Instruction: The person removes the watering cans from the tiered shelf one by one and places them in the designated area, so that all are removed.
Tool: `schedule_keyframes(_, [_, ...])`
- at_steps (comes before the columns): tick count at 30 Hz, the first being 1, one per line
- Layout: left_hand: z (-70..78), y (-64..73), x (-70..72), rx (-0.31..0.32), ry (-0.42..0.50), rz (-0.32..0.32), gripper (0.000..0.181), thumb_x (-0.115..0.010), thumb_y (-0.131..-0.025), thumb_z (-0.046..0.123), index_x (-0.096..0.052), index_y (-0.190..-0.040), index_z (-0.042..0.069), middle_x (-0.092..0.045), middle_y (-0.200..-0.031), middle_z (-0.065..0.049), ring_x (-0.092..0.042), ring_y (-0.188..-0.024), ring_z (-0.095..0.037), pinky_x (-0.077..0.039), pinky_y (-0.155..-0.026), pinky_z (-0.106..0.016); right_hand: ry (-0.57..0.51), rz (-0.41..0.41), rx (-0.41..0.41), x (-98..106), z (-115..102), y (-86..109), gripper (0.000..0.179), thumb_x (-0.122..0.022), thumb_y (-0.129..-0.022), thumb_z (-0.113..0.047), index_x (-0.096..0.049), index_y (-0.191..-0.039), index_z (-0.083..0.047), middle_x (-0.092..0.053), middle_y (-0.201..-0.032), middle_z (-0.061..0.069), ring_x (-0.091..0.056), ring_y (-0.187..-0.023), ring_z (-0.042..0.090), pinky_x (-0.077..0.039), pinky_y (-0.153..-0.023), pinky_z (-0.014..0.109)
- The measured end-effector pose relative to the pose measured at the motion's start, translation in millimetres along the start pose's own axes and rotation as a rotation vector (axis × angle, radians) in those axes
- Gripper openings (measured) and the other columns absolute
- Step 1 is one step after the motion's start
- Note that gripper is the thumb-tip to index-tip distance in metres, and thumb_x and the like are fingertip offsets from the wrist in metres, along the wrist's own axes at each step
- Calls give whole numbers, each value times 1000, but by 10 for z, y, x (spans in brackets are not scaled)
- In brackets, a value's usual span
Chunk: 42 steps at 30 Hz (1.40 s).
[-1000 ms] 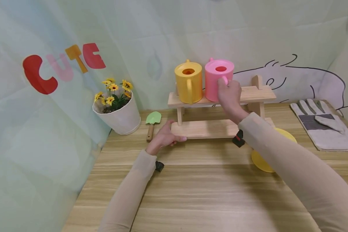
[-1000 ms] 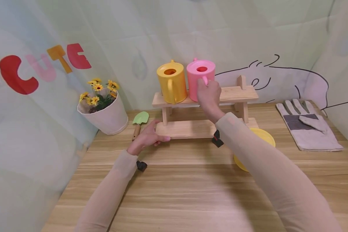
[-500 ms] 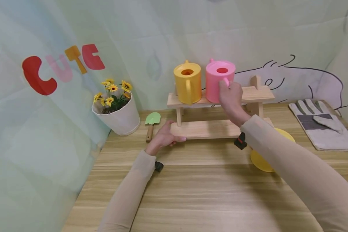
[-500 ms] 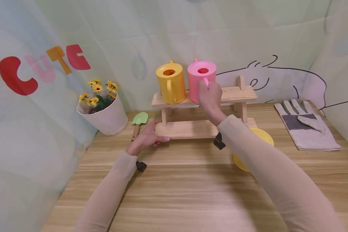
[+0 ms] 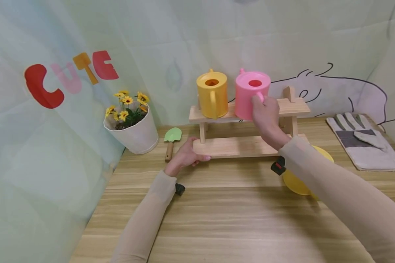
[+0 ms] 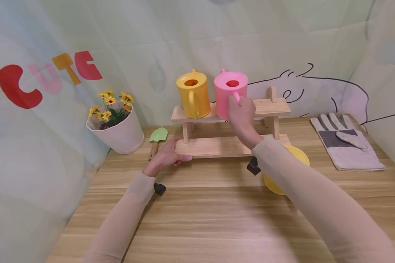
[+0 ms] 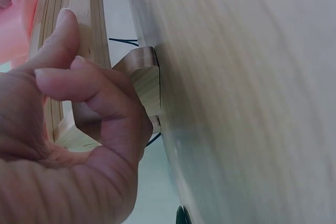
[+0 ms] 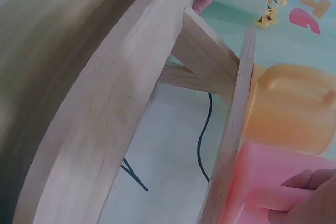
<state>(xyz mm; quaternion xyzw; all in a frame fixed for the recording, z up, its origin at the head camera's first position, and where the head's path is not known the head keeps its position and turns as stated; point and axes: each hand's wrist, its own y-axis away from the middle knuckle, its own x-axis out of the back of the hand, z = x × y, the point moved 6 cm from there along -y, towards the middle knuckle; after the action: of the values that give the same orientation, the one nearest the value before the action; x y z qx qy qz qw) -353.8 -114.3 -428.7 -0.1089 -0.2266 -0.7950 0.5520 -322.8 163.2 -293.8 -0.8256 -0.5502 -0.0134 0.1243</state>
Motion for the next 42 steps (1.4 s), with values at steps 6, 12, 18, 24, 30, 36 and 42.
schedule_keyframes(6, [5, 13, -7, -1, -1, -4, 97, -94, -86, 10, -33, -160, 4, -60, -103, -12, -52, -57, -14, -44, -52, -24, -24, 10, -36, 55, 26, 78, 39, -48, -106, -26, -47, -69, -13, -50, -63, -7, -45, -62, 12, -36, -55, 27])
schedule_keyframes(12, [-5, 12, -3, 16, 0, 3, 103, -95, -85, 10, -30, -165, 6, -61, -107, -13, -52, -58, -13, -45, -52, -24, -53, 6, -21, 84, 8, 156, 41, -48, -105, -23, -45, -65, -15, -48, -60, -7, -41, -60, 11, -33, -55, 28])
schedule_keyframes(18, [-4, 7, -3, 20, -7, 5, 104, -94, -86, 10, -29, -167, 7, -62, -106, -14, -53, -57, -13, -45, -52, -23, -50, -1, -34, 129, -4, 245, 40, -48, -104, -21, -44, -66, -14, -47, -57, -9, -41, -60, 11, -34, -56, 27])
schedule_keyframes(24, [-5, 6, 0, 23, -11, 4, 101, -94, -87, 11, -30, -165, 6, -61, -106, -13, -53, -58, -13, -45, -53, -24, -36, -14, -48, 168, 18, 333, 39, -47, -106, -22, -44, -68, -13, -44, -56, -10, -42, -59, 11, -36, -55, 26])
schedule_keyframes(30, [5, 2, 1, 23, -11, 1, 101, -94, -87, 11, -30, -164, 6, -61, -103, -12, -52, -58, -13, -44, -53, -24, -8, -31, -10, 183, 11, 401, 41, -44, -107, -22, -43, -68, -11, -43, -55, -9, -41, -56, 12, -36, -53, 26])
schedule_keyframes(36, [9, 2, 3, 21, -24, 2, 100, -94, -87, 12, -30, -164, 6, -61, -105, -12, -52, -58, -13, -44, -53, -24, 12, -23, -25, 239, 40, 475, 40, -45, -107, -23, -43, -68, -12, -44, -55, -9, -42, -56, 13, -34, -52, 27])
schedule_keyframes(42, [7, -2, 10, 30, -26, 3, 103, -94, -87, 12, -28, -166, 6, -61, -106, -12, -52, -58, -12, -44, -53, -23, 26, -30, 5, 283, 62, 542, 39, -43, -109, -23, -45, -72, -11, -46, -59, -7, -44, -60, 16, -37, -55, 27])
